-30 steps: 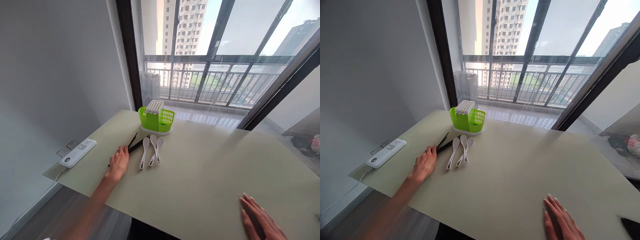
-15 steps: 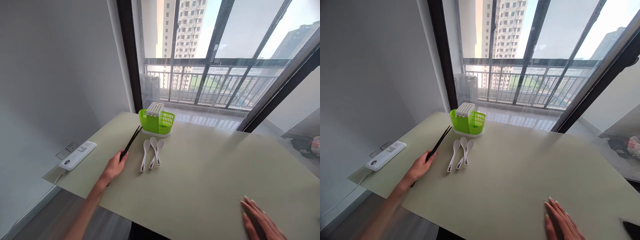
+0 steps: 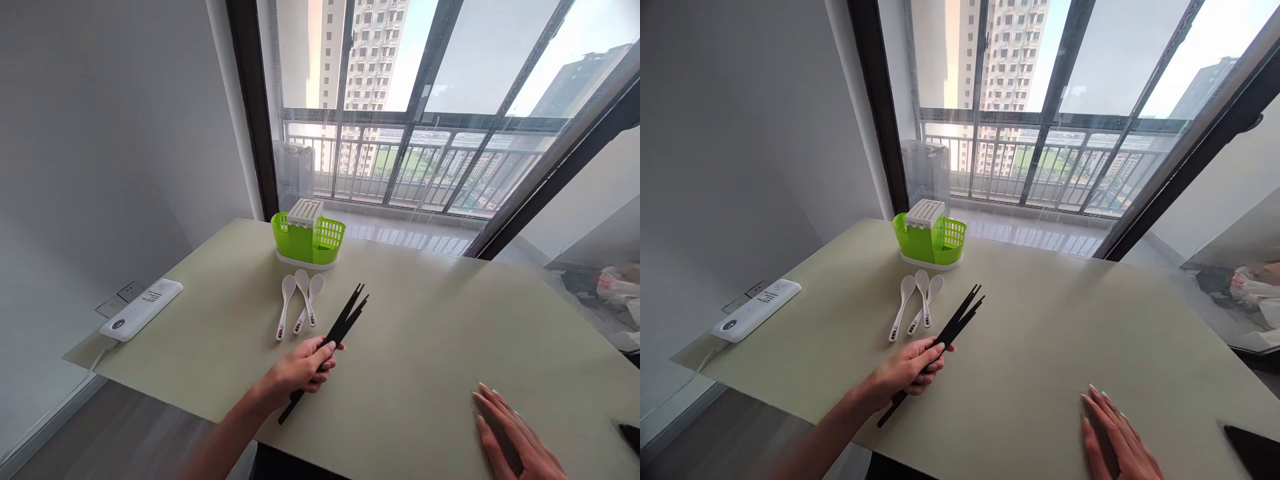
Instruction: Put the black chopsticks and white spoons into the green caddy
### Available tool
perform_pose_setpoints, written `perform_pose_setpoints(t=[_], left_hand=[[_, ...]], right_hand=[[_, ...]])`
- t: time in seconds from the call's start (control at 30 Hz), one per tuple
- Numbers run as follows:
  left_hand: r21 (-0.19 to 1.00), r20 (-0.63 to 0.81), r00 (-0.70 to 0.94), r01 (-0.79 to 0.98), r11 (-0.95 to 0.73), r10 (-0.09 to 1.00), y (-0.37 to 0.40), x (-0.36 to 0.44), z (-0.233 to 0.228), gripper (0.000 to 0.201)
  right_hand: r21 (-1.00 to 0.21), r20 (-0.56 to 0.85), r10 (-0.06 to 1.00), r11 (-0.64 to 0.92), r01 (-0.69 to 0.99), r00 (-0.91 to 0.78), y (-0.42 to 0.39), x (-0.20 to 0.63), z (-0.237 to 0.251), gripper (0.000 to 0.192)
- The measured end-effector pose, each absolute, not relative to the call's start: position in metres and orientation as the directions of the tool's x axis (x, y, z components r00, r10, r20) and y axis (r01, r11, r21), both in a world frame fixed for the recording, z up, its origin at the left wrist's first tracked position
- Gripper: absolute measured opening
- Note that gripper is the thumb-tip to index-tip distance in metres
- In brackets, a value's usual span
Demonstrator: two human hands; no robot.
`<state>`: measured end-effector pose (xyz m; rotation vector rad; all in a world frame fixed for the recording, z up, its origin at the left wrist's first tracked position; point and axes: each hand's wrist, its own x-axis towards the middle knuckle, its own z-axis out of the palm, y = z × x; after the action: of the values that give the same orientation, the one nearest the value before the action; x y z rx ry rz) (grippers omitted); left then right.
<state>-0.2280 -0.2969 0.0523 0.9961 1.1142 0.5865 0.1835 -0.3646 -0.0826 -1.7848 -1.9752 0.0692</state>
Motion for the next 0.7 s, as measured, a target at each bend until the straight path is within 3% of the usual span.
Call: perform_pose_setpoints(t=[0.1,0.17,0.27,0.47,0.7], left_hand=[[0.877,-0.304,0.198,0.441,0.192,0.932,-0.297,-0.208,0.045,0.034],[0.739,-0.16,0.165,0.674,0.007,0.973,-0.297,-0.197,0.043,0.031],[0.486,-0.109,0.22,0.862,-0.142,0.969,-0.299,-0.184,0.043,0.034],[0.128,-0.14,0.29,0.953,-0.273,0.947,-0.298,-0.165,0.043,0.04],[-0.054,-0.138,0.269,0.959,-0.279,0.953,-0.293,-0.152,0.032,0.044]], right_hand=[[-0.354,0.324,0.945,0.152,0.923,-0.031,-0.364,0.182,-0.082,0.053],[-0.364,0.33,0.944,0.15,0.919,-0.024,-0.365,0.18,-0.08,0.053],[-0.362,0.316,0.949,0.137,0.922,-0.017,-0.366,0.178,-0.077,0.051],[-0.407,0.279,0.96,0.121,0.905,-0.003,-0.366,0.174,-0.072,0.051],[-0.55,0.196,0.98,0.088,0.831,0.026,-0.323,0.136,-0.045,0.058]])
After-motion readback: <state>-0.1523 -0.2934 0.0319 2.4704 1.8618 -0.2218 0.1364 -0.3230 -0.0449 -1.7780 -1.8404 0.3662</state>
